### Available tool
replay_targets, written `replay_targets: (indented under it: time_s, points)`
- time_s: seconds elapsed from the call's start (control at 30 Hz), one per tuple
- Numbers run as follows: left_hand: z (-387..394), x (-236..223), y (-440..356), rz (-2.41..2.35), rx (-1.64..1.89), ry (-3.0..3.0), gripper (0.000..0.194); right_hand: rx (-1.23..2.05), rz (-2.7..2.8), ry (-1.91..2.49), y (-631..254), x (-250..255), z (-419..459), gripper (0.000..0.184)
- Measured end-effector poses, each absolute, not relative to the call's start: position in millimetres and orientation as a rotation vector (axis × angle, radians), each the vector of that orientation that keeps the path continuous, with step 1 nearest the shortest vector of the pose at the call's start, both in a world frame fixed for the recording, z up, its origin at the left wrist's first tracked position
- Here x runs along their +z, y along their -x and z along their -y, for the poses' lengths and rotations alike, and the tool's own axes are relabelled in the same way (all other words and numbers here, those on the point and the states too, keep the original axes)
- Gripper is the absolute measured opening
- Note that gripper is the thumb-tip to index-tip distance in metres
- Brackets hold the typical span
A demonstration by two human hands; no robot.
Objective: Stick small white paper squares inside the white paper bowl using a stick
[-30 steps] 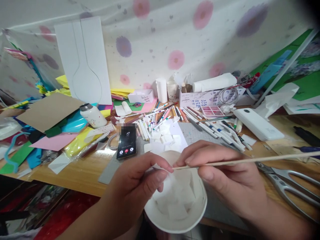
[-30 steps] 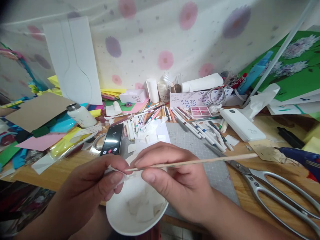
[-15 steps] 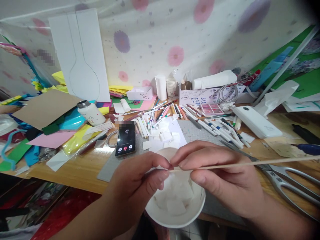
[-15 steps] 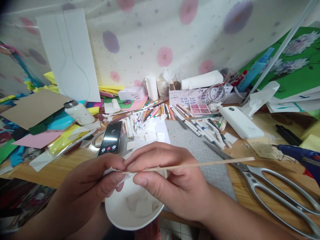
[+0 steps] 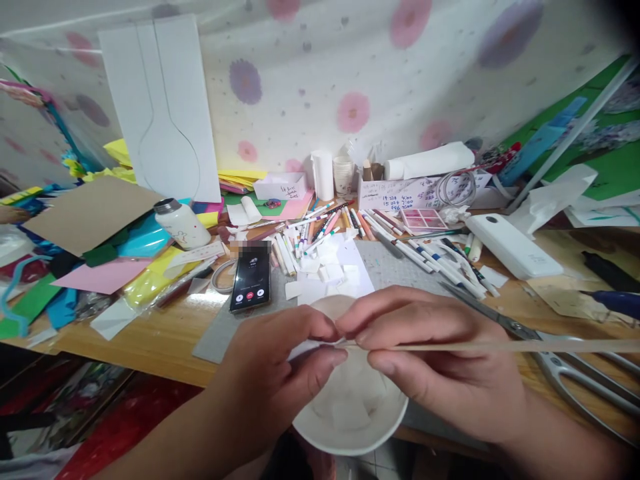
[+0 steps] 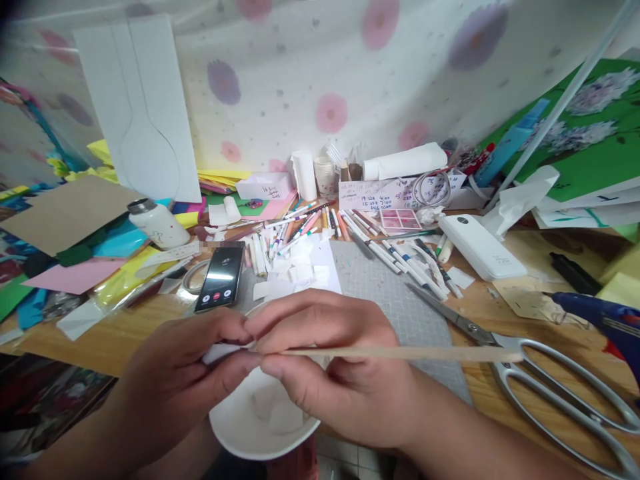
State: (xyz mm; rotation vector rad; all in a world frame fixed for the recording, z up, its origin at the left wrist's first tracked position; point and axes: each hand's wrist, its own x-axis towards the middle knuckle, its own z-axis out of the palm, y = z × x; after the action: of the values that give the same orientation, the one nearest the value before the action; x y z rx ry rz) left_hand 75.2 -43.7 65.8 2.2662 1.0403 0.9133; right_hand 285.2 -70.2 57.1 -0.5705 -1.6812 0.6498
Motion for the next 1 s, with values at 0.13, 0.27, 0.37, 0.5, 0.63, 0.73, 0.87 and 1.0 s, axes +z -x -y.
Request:
replay_targets:
  time_s: [0.13, 0.27, 0.37, 0.5, 0.63, 0.73, 0.87, 1.0]
  points:
    - [41.6, 68.3, -75.2, -1.032, 0.907, -2.183, 0.009, 0.602, 1.669, 0.619, -285.9, 57.8, 70.6, 0.019]
    - [39.7, 70.4, -75.8, -1.043, 0.919, -2.074, 0.013, 0.600, 1.636, 0.645, -287.4, 57.4, 69.2, 0.020]
    - [39.3, 71.1, -76.1, -1.060, 0.939, -2.017, 0.017, 0.619, 1.611, 0.619, -287.1, 56.6, 68.4, 0.020]
    - [39.0, 70.3, -75.0, -1.039, 0.949, -2.028, 0.018, 0.674, 1.587, 0.606, -284.6, 55.7, 68.7, 0.022]
    - [40.3, 69.1, -74.1, -1.083, 0.917, -2.083, 0.018, 0.671, 1.579, 0.610, -284.3, 56.1, 68.6, 0.023]
    - [41.7, 68.3, -75.2, -1.122, 0.876, -2.182, 0.018, 0.646, 1.582, 0.603, -285.6, 57.4, 68.5, 0.021]
    - [42.5, 68.2, -77.9, -1.114, 0.911, -2.242, 0.012, 0.599, 1.634, 0.615, -285.6, 58.0, 69.1, 0.017]
    - [42.6, 70.4, -78.6, -1.131, 0.951, -2.153, 0.012, 0.545, 1.626, 0.650, -284.7, 56.7, 68.6, 0.019]
